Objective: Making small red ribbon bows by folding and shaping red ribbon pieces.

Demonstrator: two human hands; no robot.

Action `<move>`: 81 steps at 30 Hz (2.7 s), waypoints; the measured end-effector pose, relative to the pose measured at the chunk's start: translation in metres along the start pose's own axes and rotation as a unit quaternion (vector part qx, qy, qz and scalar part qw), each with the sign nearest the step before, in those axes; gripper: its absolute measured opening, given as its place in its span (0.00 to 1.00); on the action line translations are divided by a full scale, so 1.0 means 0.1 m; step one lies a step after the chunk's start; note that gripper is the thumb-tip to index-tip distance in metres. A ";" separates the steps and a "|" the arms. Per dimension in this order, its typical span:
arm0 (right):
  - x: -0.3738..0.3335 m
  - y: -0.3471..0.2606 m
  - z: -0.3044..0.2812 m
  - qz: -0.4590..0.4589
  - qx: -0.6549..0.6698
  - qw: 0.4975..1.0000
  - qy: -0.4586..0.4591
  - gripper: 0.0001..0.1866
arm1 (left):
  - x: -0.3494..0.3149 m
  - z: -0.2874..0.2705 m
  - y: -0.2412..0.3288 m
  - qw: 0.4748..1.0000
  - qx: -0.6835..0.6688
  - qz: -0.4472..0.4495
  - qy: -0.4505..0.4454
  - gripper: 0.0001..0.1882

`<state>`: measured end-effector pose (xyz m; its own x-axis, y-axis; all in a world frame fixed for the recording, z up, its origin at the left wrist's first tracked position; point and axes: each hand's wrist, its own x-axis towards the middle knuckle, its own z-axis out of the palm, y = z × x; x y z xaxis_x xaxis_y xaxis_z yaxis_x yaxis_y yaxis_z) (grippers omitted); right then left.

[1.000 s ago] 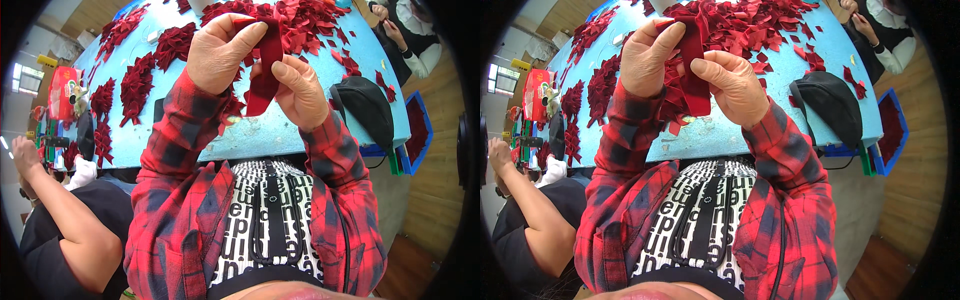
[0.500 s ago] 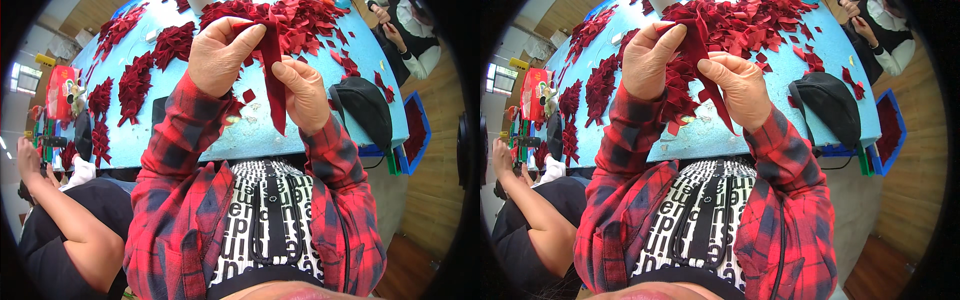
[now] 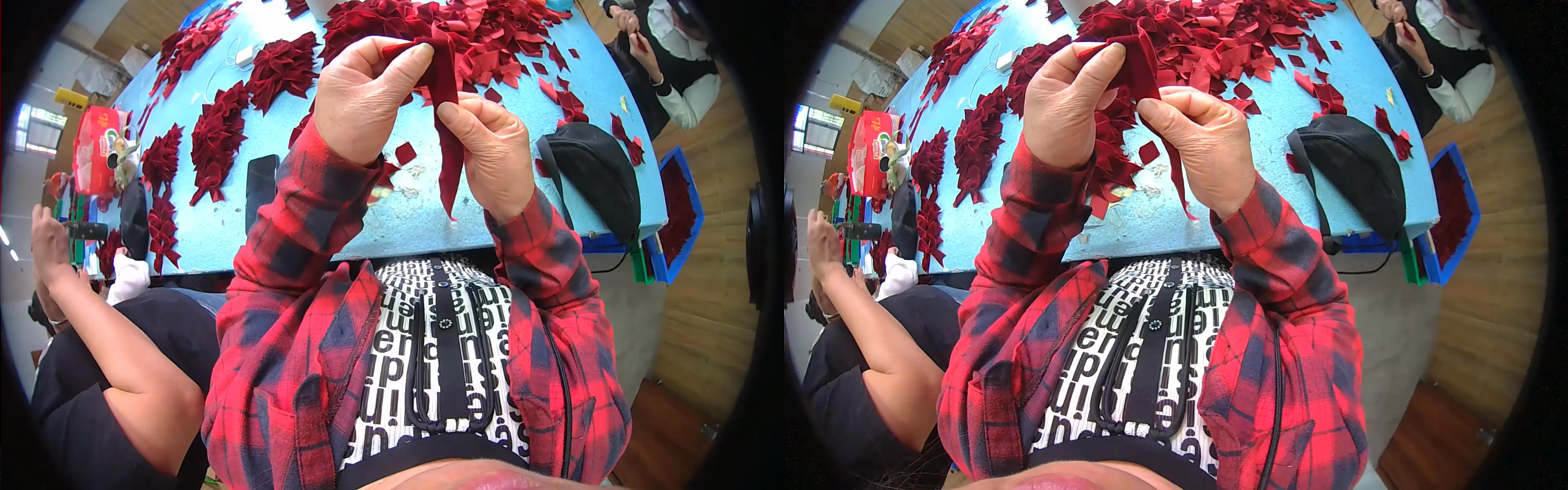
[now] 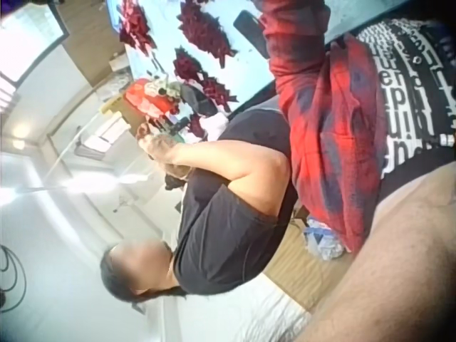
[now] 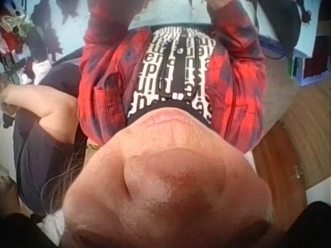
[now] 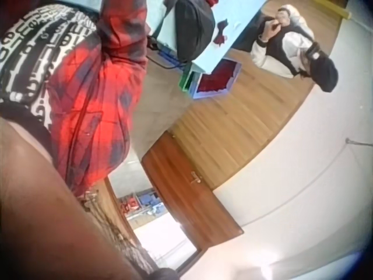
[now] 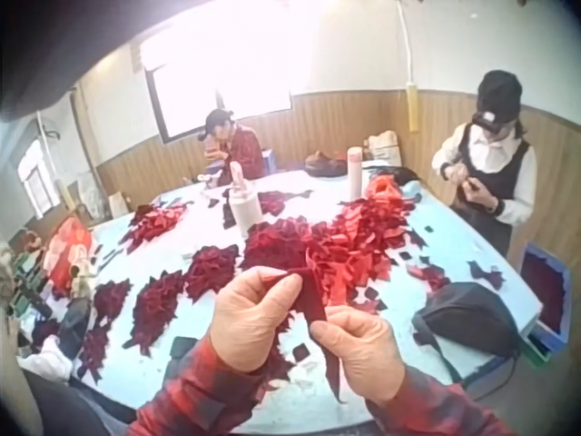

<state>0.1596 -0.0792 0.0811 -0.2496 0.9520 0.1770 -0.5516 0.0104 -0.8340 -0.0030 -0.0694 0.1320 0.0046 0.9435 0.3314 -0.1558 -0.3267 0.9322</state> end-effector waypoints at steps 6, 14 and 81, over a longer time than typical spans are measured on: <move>-0.03 -0.02 -0.02 0.060 0.039 0.997 -0.009 0.05 | 0.00 0.03 -0.05 1.000 -0.023 -0.014 0.005 0.12; -0.01 0.04 -0.11 0.086 0.054 0.995 -0.012 0.03 | -0.02 -0.03 -0.14 0.988 -0.105 -0.106 -0.034 0.09; 0.02 -0.07 -0.93 0.238 -0.293 0.845 -0.379 0.08 | -0.80 -0.27 -0.64 0.892 -0.004 -0.332 -0.307 0.07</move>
<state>0.2370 -0.0487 0.0392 -0.8928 0.4240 -0.1521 0.1875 0.0426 -0.9813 -0.0200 -0.1230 0.0420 0.6385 0.7189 -0.2746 0.0756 0.2965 0.9520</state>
